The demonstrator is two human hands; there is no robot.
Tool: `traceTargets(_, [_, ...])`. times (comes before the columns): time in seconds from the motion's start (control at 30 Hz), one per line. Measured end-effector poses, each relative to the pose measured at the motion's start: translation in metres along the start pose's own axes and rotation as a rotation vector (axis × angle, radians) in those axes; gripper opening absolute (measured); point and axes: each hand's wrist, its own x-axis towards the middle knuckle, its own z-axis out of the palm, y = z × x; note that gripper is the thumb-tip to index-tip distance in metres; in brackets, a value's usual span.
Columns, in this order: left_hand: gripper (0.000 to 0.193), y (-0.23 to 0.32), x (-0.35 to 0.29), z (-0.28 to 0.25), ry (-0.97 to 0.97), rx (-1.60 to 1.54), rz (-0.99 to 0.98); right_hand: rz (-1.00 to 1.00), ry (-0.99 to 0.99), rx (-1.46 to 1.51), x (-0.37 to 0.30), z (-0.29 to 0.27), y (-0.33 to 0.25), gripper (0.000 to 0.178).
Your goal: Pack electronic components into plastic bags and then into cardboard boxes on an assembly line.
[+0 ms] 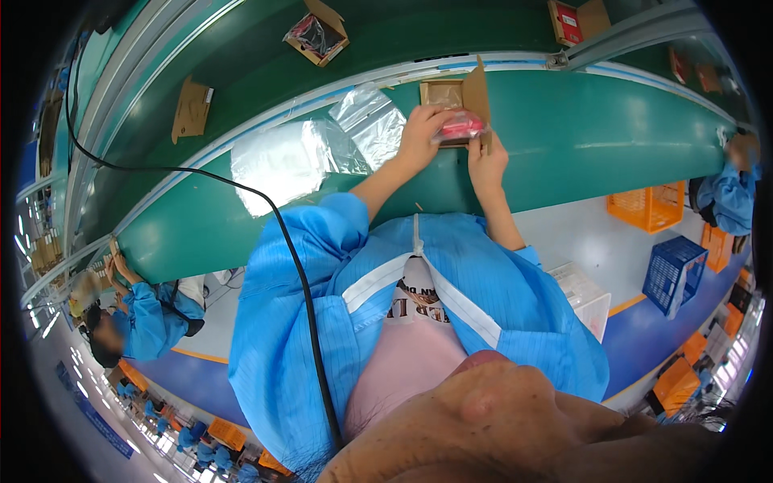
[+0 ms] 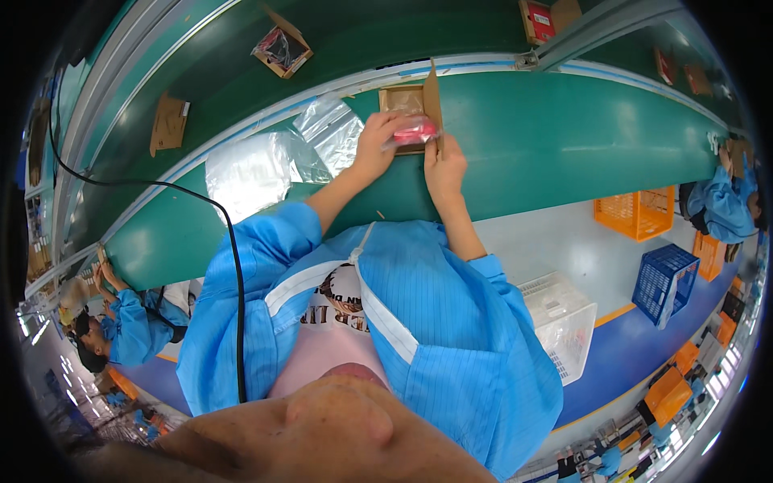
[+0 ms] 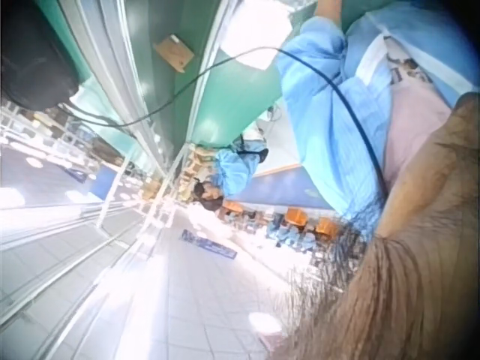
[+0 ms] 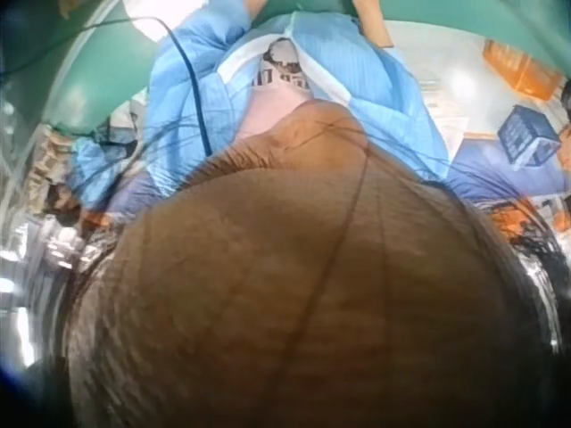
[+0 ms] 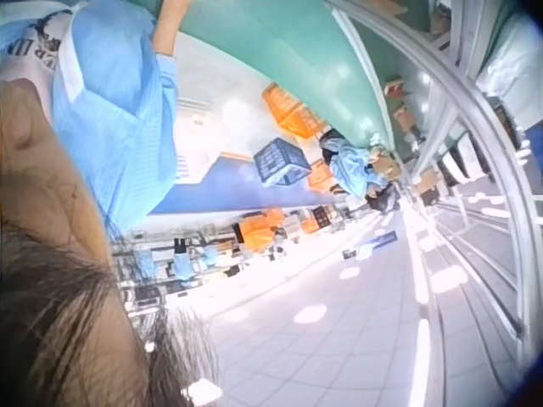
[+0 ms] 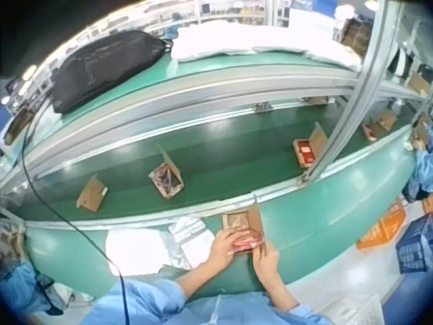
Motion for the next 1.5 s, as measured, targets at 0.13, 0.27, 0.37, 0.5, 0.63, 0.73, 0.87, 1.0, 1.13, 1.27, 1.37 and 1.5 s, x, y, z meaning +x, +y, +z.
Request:
traceTargets(0.13, [0.038, -0.001, -0.009, 0.009, 0.004, 0.154, -0.348, -0.022, -0.027, 0.012, 0.004, -0.004, -0.011, 0.014])
traceTargets(0.27, [0.049, 0.007, 0.004, 0.004, -0.047, 0.503, -0.313, 0.058, -0.075, 0.027, 0.001, 0.002, -0.006, 0.015])
traceTargets(0.37, [0.053, 0.011, 0.006, -0.008, -0.045, 0.585, -0.274, 0.070, -0.065, 0.067, 0.001, 0.004, -0.006, 0.015])
traceTargets(0.5, [0.048, -0.008, -0.001, -0.007, -0.306, 0.733, 0.071, -0.017, -0.116, 0.011, 0.005, -0.005, -0.016, 0.016])
traceTargets(0.63, [0.047, -0.006, 0.006, -0.012, -0.354, 0.726, 0.082, -0.028, -0.076, 0.072, 0.006, 0.002, -0.002, 0.016])
traceTargets(0.73, [0.041, 0.002, 0.011, -0.024, -0.182, 0.412, -0.032, 0.032, -0.164, 0.078, 0.034, -0.003, 0.004, 0.019])
traceTargets(0.87, [0.023, -0.015, -0.029, -0.041, -0.030, 0.380, -0.144, -0.226, -0.135, -0.212, 0.106, -0.001, -0.005, 0.033])
traceTargets(1.0, [0.014, -0.020, -0.057, -0.041, -0.255, 0.338, -0.080, -0.096, -0.119, -0.017, 0.177, 0.034, -0.016, 0.035])
traceTargets(1.13, [0.019, -0.019, -0.063, -0.038, -0.180, 0.392, -0.060, 0.155, -0.202, 0.248, 0.206, 0.055, 0.030, 0.066])
traceTargets(1.27, [0.020, -0.029, -0.074, -0.036, -0.205, 0.489, -0.063, 0.080, 0.083, -0.212, 0.234, 0.028, 0.079, 0.058])
traceTargets(1.37, [0.018, -0.030, -0.071, -0.033, -0.226, 0.496, -0.056, -0.137, 0.241, -0.521, 0.259, 0.016, 0.114, 0.057])
traceTargets(1.5, [0.017, -0.032, -0.072, -0.035, -0.244, 0.524, -0.091, 0.020, -0.020, -0.580, 0.267, 0.037, 0.089, 0.062])
